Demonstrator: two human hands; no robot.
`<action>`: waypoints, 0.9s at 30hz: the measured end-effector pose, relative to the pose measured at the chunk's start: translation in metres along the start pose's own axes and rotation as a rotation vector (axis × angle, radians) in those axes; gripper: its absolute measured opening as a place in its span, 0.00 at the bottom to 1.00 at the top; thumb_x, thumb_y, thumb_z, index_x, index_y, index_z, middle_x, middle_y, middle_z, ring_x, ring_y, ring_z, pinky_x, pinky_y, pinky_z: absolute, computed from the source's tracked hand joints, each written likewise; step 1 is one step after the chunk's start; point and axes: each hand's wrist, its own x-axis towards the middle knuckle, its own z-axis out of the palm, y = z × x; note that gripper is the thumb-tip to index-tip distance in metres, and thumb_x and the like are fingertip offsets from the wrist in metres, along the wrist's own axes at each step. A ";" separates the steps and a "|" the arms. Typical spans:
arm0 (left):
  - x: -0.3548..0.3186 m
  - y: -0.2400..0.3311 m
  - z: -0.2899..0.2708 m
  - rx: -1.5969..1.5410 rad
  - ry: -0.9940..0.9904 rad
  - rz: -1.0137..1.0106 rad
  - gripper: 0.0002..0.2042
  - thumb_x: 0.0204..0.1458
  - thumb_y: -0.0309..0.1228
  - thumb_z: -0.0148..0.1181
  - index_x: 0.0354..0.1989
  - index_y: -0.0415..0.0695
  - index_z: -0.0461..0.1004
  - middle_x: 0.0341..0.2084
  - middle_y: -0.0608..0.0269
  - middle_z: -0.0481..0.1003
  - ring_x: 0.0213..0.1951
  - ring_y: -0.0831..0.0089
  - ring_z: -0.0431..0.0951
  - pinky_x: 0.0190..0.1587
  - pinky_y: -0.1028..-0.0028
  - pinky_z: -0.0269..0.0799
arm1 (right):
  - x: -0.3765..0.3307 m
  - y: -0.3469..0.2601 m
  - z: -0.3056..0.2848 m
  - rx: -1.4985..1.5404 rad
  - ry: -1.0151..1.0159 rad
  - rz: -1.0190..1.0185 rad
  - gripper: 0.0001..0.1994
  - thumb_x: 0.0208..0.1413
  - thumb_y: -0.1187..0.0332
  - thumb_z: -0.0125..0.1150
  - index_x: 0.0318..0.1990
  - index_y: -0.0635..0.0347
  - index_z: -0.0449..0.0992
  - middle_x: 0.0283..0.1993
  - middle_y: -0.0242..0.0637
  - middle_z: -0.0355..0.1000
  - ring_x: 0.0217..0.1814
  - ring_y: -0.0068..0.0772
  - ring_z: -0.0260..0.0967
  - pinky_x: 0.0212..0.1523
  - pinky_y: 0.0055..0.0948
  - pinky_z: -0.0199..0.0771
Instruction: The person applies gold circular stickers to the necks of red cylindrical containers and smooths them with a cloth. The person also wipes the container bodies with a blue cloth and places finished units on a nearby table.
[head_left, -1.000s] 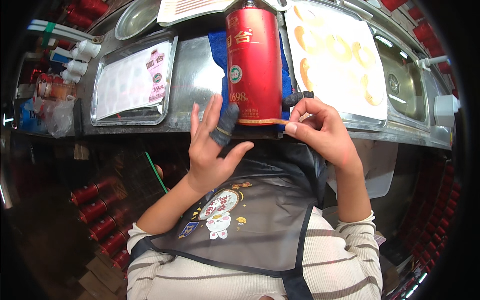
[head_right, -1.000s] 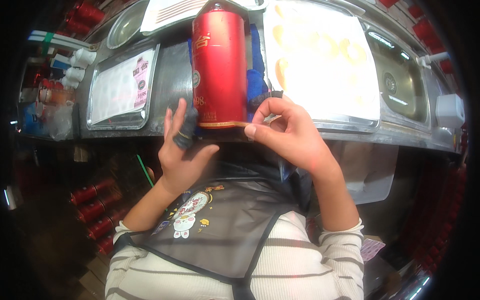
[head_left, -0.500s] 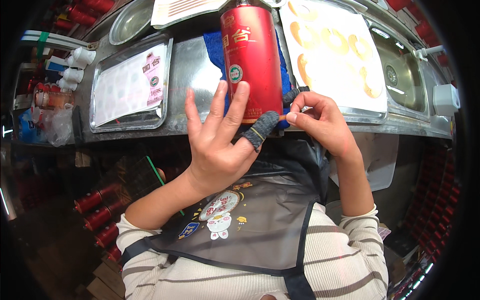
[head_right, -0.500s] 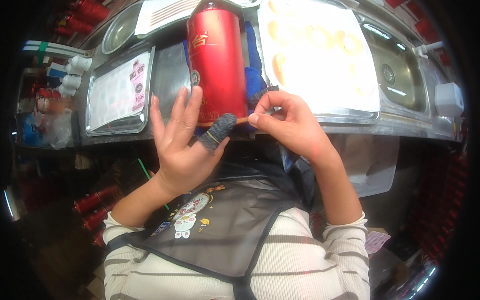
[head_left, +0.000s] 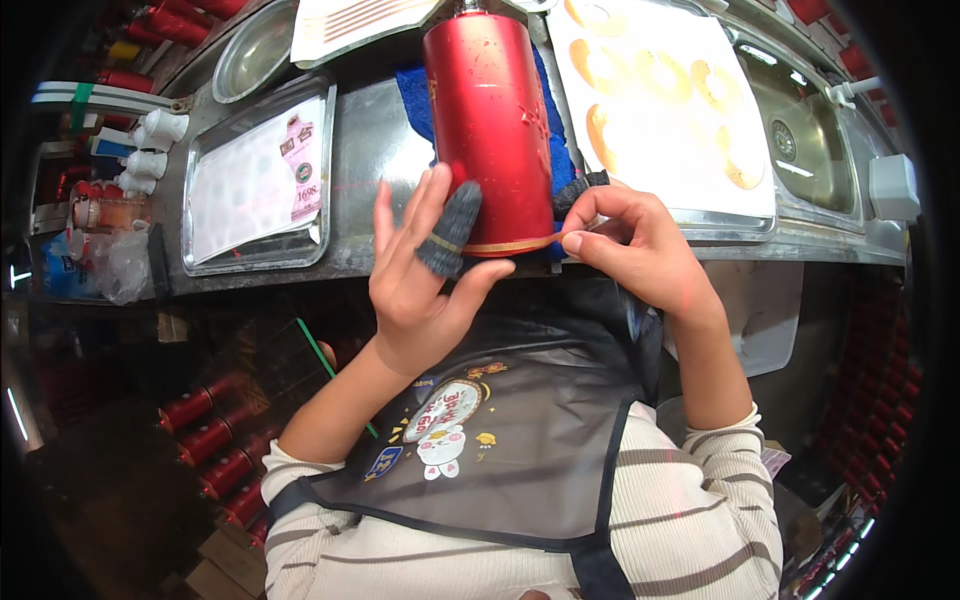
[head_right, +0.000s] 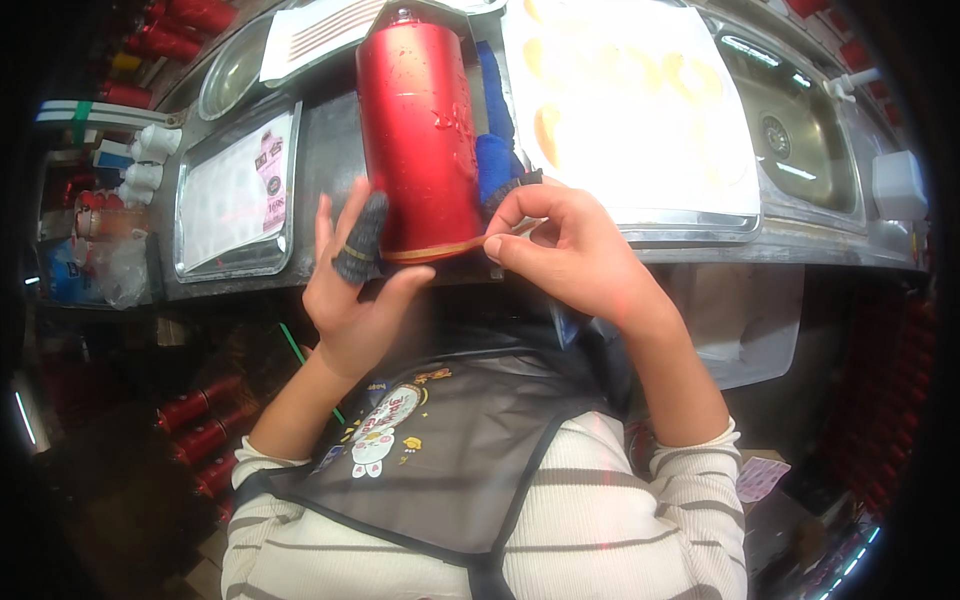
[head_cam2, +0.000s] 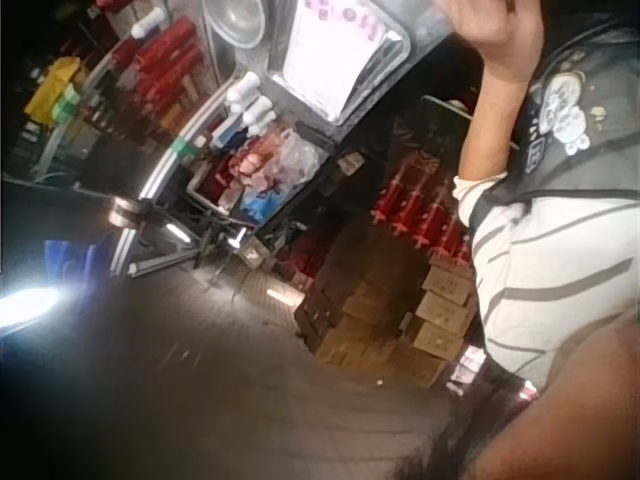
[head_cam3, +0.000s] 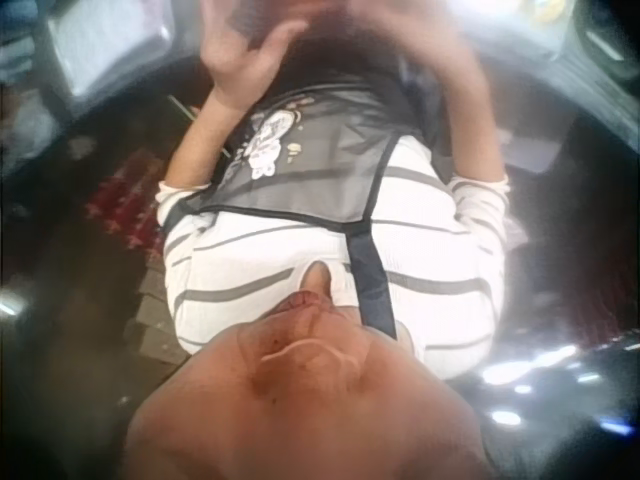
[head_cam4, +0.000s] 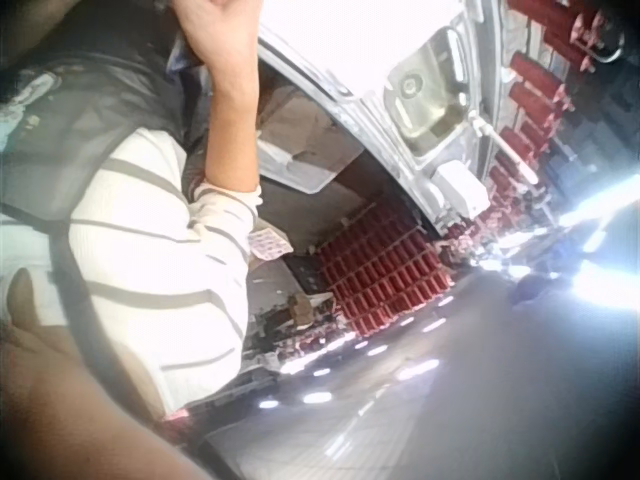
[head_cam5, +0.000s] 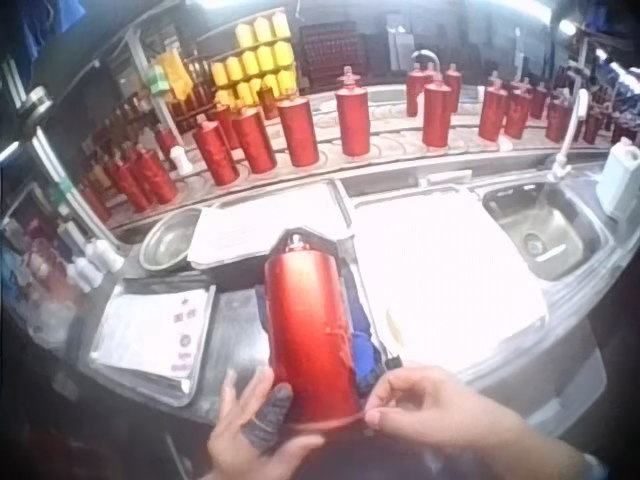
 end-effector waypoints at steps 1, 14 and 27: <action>-0.008 -0.001 -0.004 0.015 -0.014 0.001 0.26 0.41 0.31 0.76 0.51 0.36 0.79 0.63 0.42 0.68 0.63 0.46 0.70 0.67 0.38 0.48 | 0.000 0.001 -0.001 0.006 0.006 0.009 0.05 0.55 0.72 0.66 0.33 0.63 0.76 0.37 0.25 0.65 0.33 0.09 0.63 0.33 0.13 0.64; 0.003 0.010 -0.010 0.260 -0.087 0.261 0.21 0.37 0.25 0.75 0.44 0.46 0.83 0.62 0.41 0.68 0.58 0.43 0.75 0.66 0.35 0.47 | 0.002 0.005 0.000 0.098 0.011 -0.014 0.05 0.53 0.74 0.64 0.31 0.65 0.74 0.36 0.26 0.66 0.33 0.10 0.64 0.35 0.13 0.65; 0.012 0.003 0.006 0.104 0.036 0.072 0.25 0.40 0.32 0.76 0.51 0.40 0.80 0.60 0.49 0.73 0.63 0.48 0.71 0.65 0.38 0.53 | 0.004 0.006 0.003 0.077 0.012 -0.006 0.05 0.55 0.73 0.66 0.34 0.64 0.76 0.36 0.26 0.68 0.35 0.11 0.65 0.36 0.14 0.65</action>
